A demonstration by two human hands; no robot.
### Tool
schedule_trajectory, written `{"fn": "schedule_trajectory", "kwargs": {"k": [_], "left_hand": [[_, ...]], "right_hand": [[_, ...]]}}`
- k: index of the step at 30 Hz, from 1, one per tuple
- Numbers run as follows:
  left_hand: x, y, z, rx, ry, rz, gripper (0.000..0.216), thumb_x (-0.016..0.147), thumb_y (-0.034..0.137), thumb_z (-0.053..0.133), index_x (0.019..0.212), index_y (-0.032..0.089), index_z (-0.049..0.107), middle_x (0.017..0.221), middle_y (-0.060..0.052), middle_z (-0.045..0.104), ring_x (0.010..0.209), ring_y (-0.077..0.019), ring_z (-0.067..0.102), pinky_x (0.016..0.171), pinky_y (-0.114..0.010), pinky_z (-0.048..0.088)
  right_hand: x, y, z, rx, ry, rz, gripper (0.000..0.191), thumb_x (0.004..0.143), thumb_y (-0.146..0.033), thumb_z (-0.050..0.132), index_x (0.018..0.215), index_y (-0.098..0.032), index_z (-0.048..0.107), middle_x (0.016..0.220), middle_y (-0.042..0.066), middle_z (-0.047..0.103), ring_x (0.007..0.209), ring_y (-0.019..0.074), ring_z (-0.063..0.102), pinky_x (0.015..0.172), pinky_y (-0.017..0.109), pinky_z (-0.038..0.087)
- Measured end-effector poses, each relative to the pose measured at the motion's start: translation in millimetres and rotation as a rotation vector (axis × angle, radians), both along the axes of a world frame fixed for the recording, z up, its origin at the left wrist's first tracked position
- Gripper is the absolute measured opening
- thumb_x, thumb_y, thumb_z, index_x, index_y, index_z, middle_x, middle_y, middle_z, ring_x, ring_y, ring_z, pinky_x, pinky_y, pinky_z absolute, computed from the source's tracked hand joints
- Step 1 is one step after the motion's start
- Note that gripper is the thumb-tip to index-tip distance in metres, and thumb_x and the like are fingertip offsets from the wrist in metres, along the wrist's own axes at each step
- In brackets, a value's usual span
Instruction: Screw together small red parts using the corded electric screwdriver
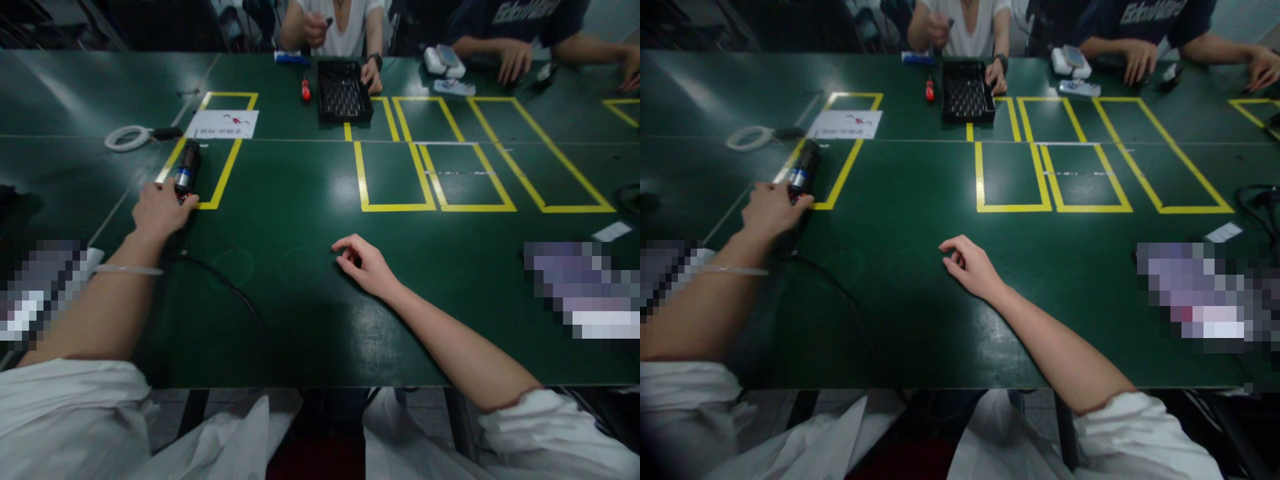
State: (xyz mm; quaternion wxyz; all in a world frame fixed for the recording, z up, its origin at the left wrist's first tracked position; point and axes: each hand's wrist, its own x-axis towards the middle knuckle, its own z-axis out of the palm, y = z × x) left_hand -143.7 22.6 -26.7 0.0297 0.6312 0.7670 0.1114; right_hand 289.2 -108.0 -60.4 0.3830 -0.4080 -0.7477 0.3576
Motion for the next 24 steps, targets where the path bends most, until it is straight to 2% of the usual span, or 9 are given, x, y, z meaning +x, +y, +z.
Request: {"fn": "schedule_trajectory", "kwargs": {"k": [5, 9, 13, 20, 22, 24], "left_hand": [[-19, 2, 3.5, 0.017, 0.015, 0.022, 0.081, 0.087, 0.075, 0.039, 0.136, 0.011, 0.042, 0.142, -0.013, 0.037, 0.126, -0.0373, 0.029, 0.104, -0.058, 0.027], [-11, -6, 2.4, 0.093, 0.134, 0.039, 0.069, 0.095, 0.060, 0.034, 0.139, 0.007, 0.035, 0.142, -0.017, 0.036, 0.125, -0.0337, 0.035, 0.101, -0.052, 0.034], [0, -9, 0.0, 0.069, 0.184, 0.083, 0.064, 0.096, 0.054, 0.035, 0.136, 0.004, 0.038, 0.138, -0.020, 0.041, 0.123, -0.0346, 0.041, 0.096, -0.051, 0.039], [-9, -4, 2.3, 0.070, 0.004, 0.140, 0.066, 0.095, 0.062, 0.033, 0.131, 0.007, 0.041, 0.132, -0.013, 0.048, 0.120, -0.0340, 0.041, 0.097, -0.055, 0.031], [-5, -2, 6.0, 0.113, 0.010, 0.155, 0.059, 0.096, 0.058, 0.033, 0.128, 0.008, 0.043, 0.132, -0.011, 0.048, 0.121, -0.0310, 0.040, 0.098, -0.051, 0.032], [11, -2, 10.0, 0.187, 0.032, 0.111, 0.050, 0.099, 0.049, 0.034, 0.127, 0.009, 0.045, 0.132, -0.010, 0.049, 0.120, -0.0273, 0.042, 0.099, -0.047, 0.034]], "right_hand": [[0, 1, -1.0, 0.014, -0.003, 0.011, 0.017, 0.091, -0.018, 0.055, 0.106, -0.020, 0.059, 0.089, 0.002, 0.056, 0.072, 0.0121, 0.057, 0.065, 0.026, 0.047], [0, 1, -1.7, 0.010, -0.015, 0.012, 0.017, 0.091, -0.018, 0.056, 0.107, -0.020, 0.059, 0.088, 0.002, 0.056, 0.072, 0.0123, 0.056, 0.065, 0.026, 0.046], [0, 0, -1.9, 0.005, -0.019, 0.015, 0.017, 0.091, -0.018, 0.055, 0.107, -0.021, 0.059, 0.088, 0.002, 0.056, 0.071, 0.0121, 0.056, 0.065, 0.026, 0.046], [0, 1, 0.0, 0.013, -0.028, 0.022, 0.016, 0.091, -0.017, 0.056, 0.105, -0.020, 0.060, 0.090, 0.002, 0.056, 0.072, 0.0125, 0.055, 0.066, 0.027, 0.046], [0, 1, -0.2, 0.010, -0.029, 0.025, 0.016, 0.091, -0.017, 0.055, 0.105, -0.021, 0.060, 0.092, 0.003, 0.057, 0.073, 0.0128, 0.056, 0.066, 0.027, 0.046], [0, 1, -0.7, 0.006, -0.034, 0.027, 0.016, 0.091, -0.017, 0.056, 0.106, -0.021, 0.060, 0.092, 0.003, 0.057, 0.074, 0.0130, 0.056, 0.066, 0.027, 0.046]]}}
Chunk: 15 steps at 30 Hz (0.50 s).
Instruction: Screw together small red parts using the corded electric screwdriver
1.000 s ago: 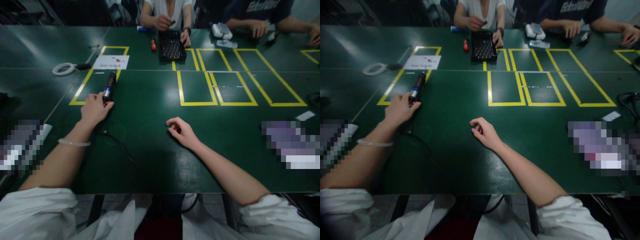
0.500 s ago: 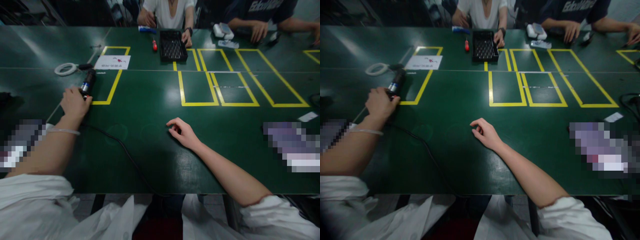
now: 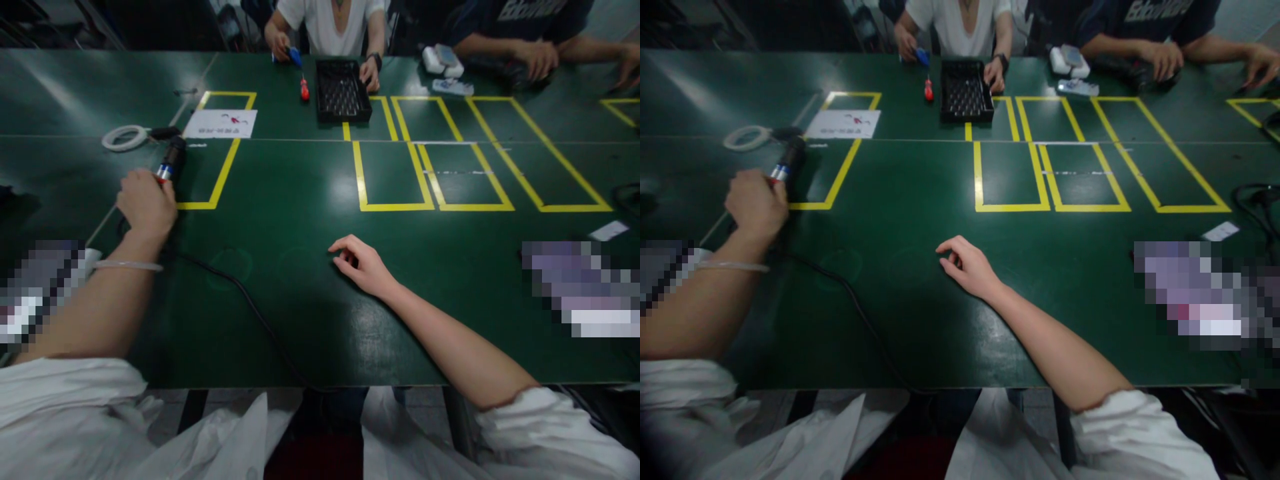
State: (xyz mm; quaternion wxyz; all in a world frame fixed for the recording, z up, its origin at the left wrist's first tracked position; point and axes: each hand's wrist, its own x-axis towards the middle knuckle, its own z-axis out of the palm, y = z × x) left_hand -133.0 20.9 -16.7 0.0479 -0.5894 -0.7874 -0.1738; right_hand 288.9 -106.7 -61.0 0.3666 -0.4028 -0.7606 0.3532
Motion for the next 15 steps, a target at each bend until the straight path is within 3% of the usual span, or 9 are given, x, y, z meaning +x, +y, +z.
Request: {"fn": "schedule_trajectory", "kwargs": {"k": [2, 4, 7, 9, 12, 15], "left_hand": [[29, -1, 2.6, 0.047, -0.058, -0.095, 0.041, 0.100, 0.042, 0.039, 0.124, 0.010, 0.048, 0.124, -0.009, 0.056, 0.113, -0.0231, 0.049, 0.099, -0.044, 0.037], [70, -7, 2.3, 0.004, -0.263, -0.259, 0.034, 0.097, 0.036, 0.047, 0.117, 0.009, 0.053, 0.107, -0.008, 0.064, 0.098, -0.0183, 0.057, 0.096, -0.039, 0.042], [136, -27, -2.2, -0.200, -0.720, -0.574, 0.031, 0.094, 0.034, 0.051, 0.111, 0.008, 0.057, 0.091, -0.007, 0.065, 0.083, -0.0146, 0.062, 0.084, -0.032, 0.050], [172, -46, -5.8, -0.342, -0.903, -0.723, 0.035, 0.093, 0.038, 0.053, 0.111, 0.009, 0.061, 0.088, -0.007, 0.064, 0.079, -0.0147, 0.062, 0.079, -0.030, 0.050], [206, -74, -10.1, -0.513, -1.029, -0.893, 0.046, 0.095, 0.041, 0.051, 0.129, 0.011, 0.057, 0.085, -0.005, 0.062, 0.076, -0.0141, 0.059, 0.074, -0.028, 0.049], [217, -90, -14.0, -0.606, -1.084, -1.007, 0.058, 0.096, 0.039, 0.051, 0.146, 0.012, 0.042, 0.081, -0.003, 0.059, 0.074, -0.0135, 0.057, 0.071, -0.026, 0.047]], "right_hand": [[0, 0, -0.1, -0.002, -0.008, 0.003, 0.016, 0.091, -0.017, 0.056, 0.106, -0.021, 0.060, 0.091, 0.002, 0.057, 0.073, 0.0129, 0.056, 0.066, 0.027, 0.046], [0, 0, 0.4, -0.005, -0.014, 0.001, 0.016, 0.091, -0.017, 0.056, 0.105, -0.021, 0.060, 0.088, 0.002, 0.057, 0.072, 0.0126, 0.055, 0.066, 0.026, 0.046], [0, 0, 1.4, -0.017, -0.002, -0.004, 0.015, 0.090, -0.016, 0.056, 0.103, -0.020, 0.060, 0.088, 0.002, 0.058, 0.071, 0.0119, 0.055, 0.066, 0.026, 0.046], [-1, 0, 1.0, -0.036, 0.028, 0.001, 0.016, 0.090, -0.016, 0.056, 0.105, -0.020, 0.059, 0.092, 0.002, 0.061, 0.071, 0.0114, 0.057, 0.066, 0.025, 0.046], [-1, 0, -2.0, -0.081, 0.087, 0.012, 0.026, 0.089, -0.020, 0.059, 0.115, -0.022, 0.054, 0.096, 0.002, 0.064, 0.071, 0.0108, 0.058, 0.064, 0.024, 0.047], [-1, 0, -5.0, -0.104, 0.121, 0.035, 0.035, 0.088, -0.025, 0.064, 0.120, -0.022, 0.051, 0.092, 0.000, 0.064, 0.069, 0.0107, 0.058, 0.063, 0.024, 0.047]]}}
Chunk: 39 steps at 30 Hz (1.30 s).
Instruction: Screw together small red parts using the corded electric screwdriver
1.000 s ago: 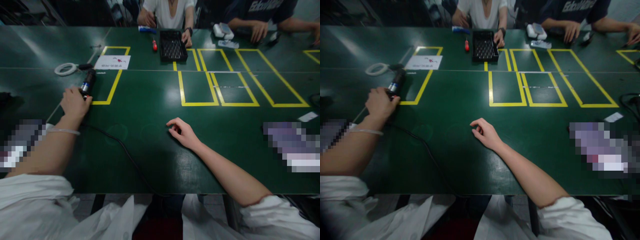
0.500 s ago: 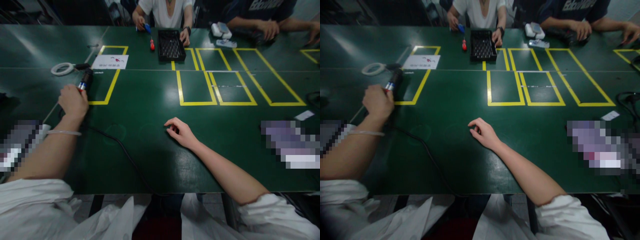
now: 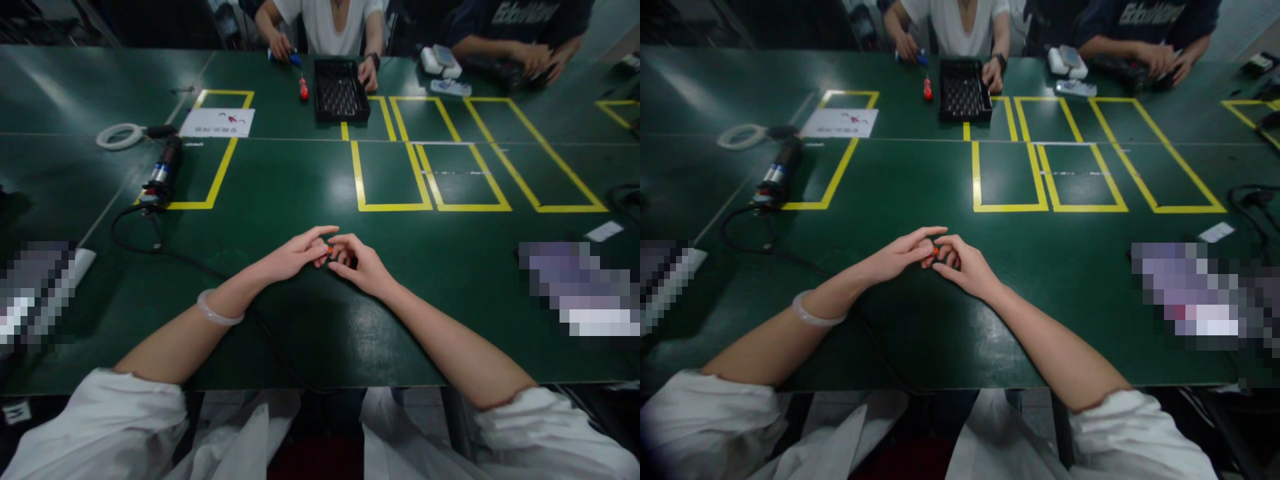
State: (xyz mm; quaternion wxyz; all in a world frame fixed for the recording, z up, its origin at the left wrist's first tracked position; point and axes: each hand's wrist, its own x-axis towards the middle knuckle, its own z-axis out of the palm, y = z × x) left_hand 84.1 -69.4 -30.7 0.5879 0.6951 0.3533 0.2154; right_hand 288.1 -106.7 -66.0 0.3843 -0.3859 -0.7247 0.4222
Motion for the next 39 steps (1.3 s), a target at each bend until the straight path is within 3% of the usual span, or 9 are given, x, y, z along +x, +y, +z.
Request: {"fn": "schedule_trajectory", "kwargs": {"k": [3, 7, 11, 14, 26, 30, 34, 39], "left_hand": [[1, -5, -4.1, -0.001, -0.040, -0.057, 0.062, 0.096, 0.038, 0.052, 0.151, 0.012, 0.036, 0.077, -0.001, 0.054, 0.073, -0.0133, 0.055, 0.071, -0.026, 0.046], [0, -5, -8.2, 0.000, -0.059, -0.007, 0.055, 0.099, 0.039, 0.047, 0.147, 0.012, 0.040, 0.083, -0.003, 0.058, 0.079, -0.0143, 0.058, 0.077, -0.028, 0.048], [0, -6, -11.3, -0.019, -0.081, 0.071, 0.038, 0.097, 0.040, 0.050, 0.122, 0.011, 0.053, 0.091, -0.006, 0.062, 0.081, -0.0147, 0.060, 0.079, -0.029, 0.049], [0, -8, -13.3, -0.009, -0.086, 0.075, 0.031, 0.090, 0.037, 0.059, 0.109, 0.013, 0.054, 0.094, -0.007, 0.062, 0.082, -0.0141, 0.059, 0.078, -0.028, 0.049], [1, -7, -21.3, 0.074, -0.071, 0.080, 0.028, 0.088, 0.032, 0.063, 0.105, 0.013, 0.053, 0.096, -0.006, 0.059, 0.083, -0.0125, 0.057, 0.074, -0.025, 0.048], [2, -9, -19.9, 0.084, -0.057, 0.090, 0.028, 0.089, 0.035, 0.062, 0.106, 0.013, 0.054, 0.095, -0.006, 0.059, 0.082, -0.0127, 0.058, 0.072, -0.024, 0.049], [2, -13, -17.1, 0.207, 0.006, 0.113, 0.033, 0.088, 0.036, 0.064, 0.112, 0.015, 0.054, 0.102, -0.007, 0.062, 0.086, -0.0133, 0.060, 0.071, -0.022, 0.049], [3, -16, -16.3, 0.309, 0.063, 0.116, 0.025, 0.092, 0.036, 0.060, 0.106, 0.016, 0.057, 0.096, -0.005, 0.065, 0.083, -0.0130, 0.063, 0.072, -0.022, 0.050]], "right_hand": [[0, 0, -0.1, 0.005, -0.011, 0.017, 0.023, 0.089, -0.024, 0.063, 0.111, -0.022, 0.056, 0.082, -0.002, 0.060, 0.065, 0.0107, 0.055, 0.062, 0.024, 0.047], [-1, -1, 1.9, 0.002, -0.013, -0.006, 0.014, 0.088, -0.022, 0.062, 0.101, -0.021, 0.057, 0.076, -0.003, 0.058, 0.062, 0.0108, 0.054, 0.059, 0.024, 0.046], [0, -1, 2.0, 0.025, 0.017, -0.063, 0.011, 0.088, -0.024, 0.063, 0.097, -0.022, 0.057, 0.078, -0.002, 0.059, 0.063, 0.0110, 0.054, 0.059, 0.025, 0.046], [1, 0, 1.1, 0.039, 0.024, -0.096, 0.012, 0.087, -0.023, 0.064, 0.097, -0.021, 0.058, 0.078, -0.001, 0.060, 0.063, 0.0113, 0.054, 0.058, 0.025, 0.044], [4, 2, -0.7, 0.091, 0.032, -0.108, 0.017, 0.088, -0.025, 0.065, 0.103, -0.021, 0.061, 0.091, 0.003, 0.061, 0.071, 0.0122, 0.059, 0.062, 0.026, 0.047], [4, 2, -0.9, 0.035, 0.070, -0.116, 0.016, 0.088, -0.030, 0.066, 0.100, -0.020, 0.062, 0.080, 0.000, 0.061, 0.065, 0.0114, 0.056, 0.061, 0.026, 0.047], [4, 3, -1.6, -0.055, 0.085, -0.133, 0.021, 0.089, -0.039, 0.066, 0.095, -0.019, 0.064, 0.077, 0.001, 0.064, 0.065, 0.0123, 0.057, 0.061, 0.026, 0.046], [4, 3, -2.5, -0.127, 0.115, -0.093, 0.025, 0.092, -0.044, 0.062, 0.094, -0.020, 0.061, 0.076, 0.001, 0.066, 0.068, 0.0137, 0.062, 0.064, 0.027, 0.047]]}}
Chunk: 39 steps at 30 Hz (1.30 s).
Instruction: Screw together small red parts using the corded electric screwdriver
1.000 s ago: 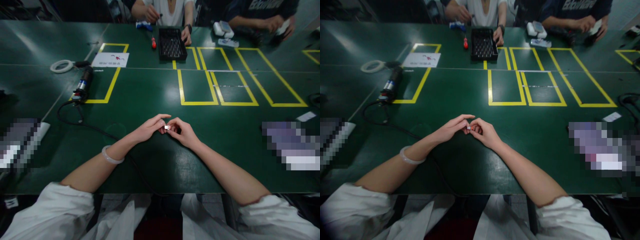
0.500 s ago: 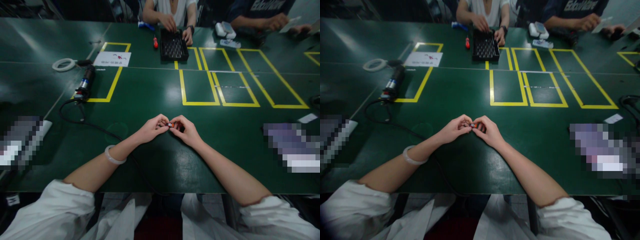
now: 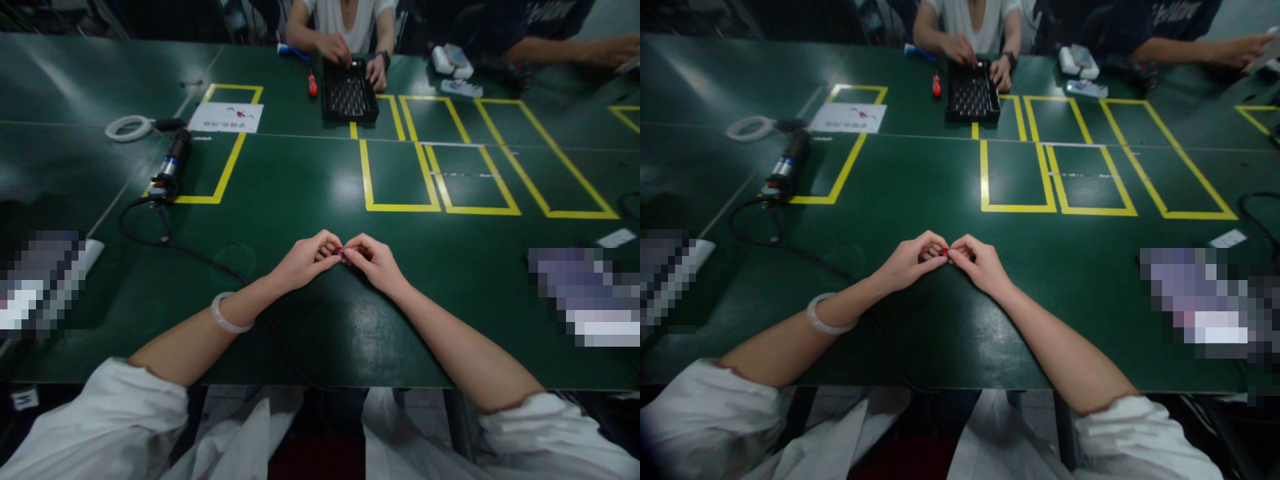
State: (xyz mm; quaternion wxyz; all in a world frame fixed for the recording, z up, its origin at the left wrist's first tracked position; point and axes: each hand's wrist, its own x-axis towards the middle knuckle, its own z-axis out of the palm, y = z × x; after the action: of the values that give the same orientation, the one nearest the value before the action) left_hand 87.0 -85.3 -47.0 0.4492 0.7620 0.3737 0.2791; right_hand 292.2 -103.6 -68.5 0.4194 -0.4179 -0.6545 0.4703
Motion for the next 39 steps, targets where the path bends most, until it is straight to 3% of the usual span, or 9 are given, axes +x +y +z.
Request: {"fn": "schedule_trajectory", "kwargs": {"k": [5, 10, 17, 39], "left_hand": [[0.3, 1.8, 1.4, -0.046, -0.005, 0.031, 0.029, 0.093, 0.041, 0.058, 0.102, 0.013, 0.059, 0.088, -0.005, 0.066, 0.077, -0.0134, 0.064, 0.066, -0.022, 0.049], [1.2, 1.9, 3.4, -0.054, -0.018, 0.023, 0.028, 0.092, 0.040, 0.058, 0.100, 0.013, 0.059, 0.089, -0.006, 0.067, 0.076, -0.0126, 0.064, 0.065, -0.021, 0.049], [1.4, 1.6, 3.8, 0.012, 0.016, 0.049, 0.026, 0.091, 0.037, 0.060, 0.103, 0.014, 0.061, 0.093, -0.005, 0.065, 0.081, -0.0128, 0.062, 0.064, -0.019, 0.048], [0.0, 2.9, 4.0, -0.026, 0.039, 0.027, 0.028, 0.090, 0.040, 0.060, 0.102, 0.015, 0.061, 0.093, -0.006, 0.066, 0.082, -0.0148, 0.063, 0.069, -0.023, 0.050]], "right_hand": [[-1.2, -0.4, 0.2, 0.048, 0.022, 0.034, 0.033, 0.085, -0.033, 0.070, 0.112, -0.022, 0.053, 0.087, 0.001, 0.067, 0.066, 0.0117, 0.059, 0.060, 0.026, 0.046], [0.2, -0.7, -0.1, 0.113, -0.051, 0.029, 0.018, 0.089, -0.028, 0.063, 0.105, -0.022, 0.056, 0.088, 0.002, 0.067, 0.074, 0.0139, 0.061, 0.065, 0.027, 0.048], [0.4, 0.0, 0.7, 0.101, -0.047, 0.020, 0.019, 0.089, -0.028, 0.063, 0.106, -0.022, 0.056, 0.088, 0.002, 0.068, 0.071, 0.0129, 0.060, 0.062, 0.027, 0.047], [1.7, 1.4, -0.2, 0.134, -0.135, -0.009, 0.014, 0.087, -0.029, 0.067, 0.098, -0.021, 0.062, 0.083, 0.002, 0.064, 0.069, 0.0133, 0.058, 0.064, 0.028, 0.047]]}}
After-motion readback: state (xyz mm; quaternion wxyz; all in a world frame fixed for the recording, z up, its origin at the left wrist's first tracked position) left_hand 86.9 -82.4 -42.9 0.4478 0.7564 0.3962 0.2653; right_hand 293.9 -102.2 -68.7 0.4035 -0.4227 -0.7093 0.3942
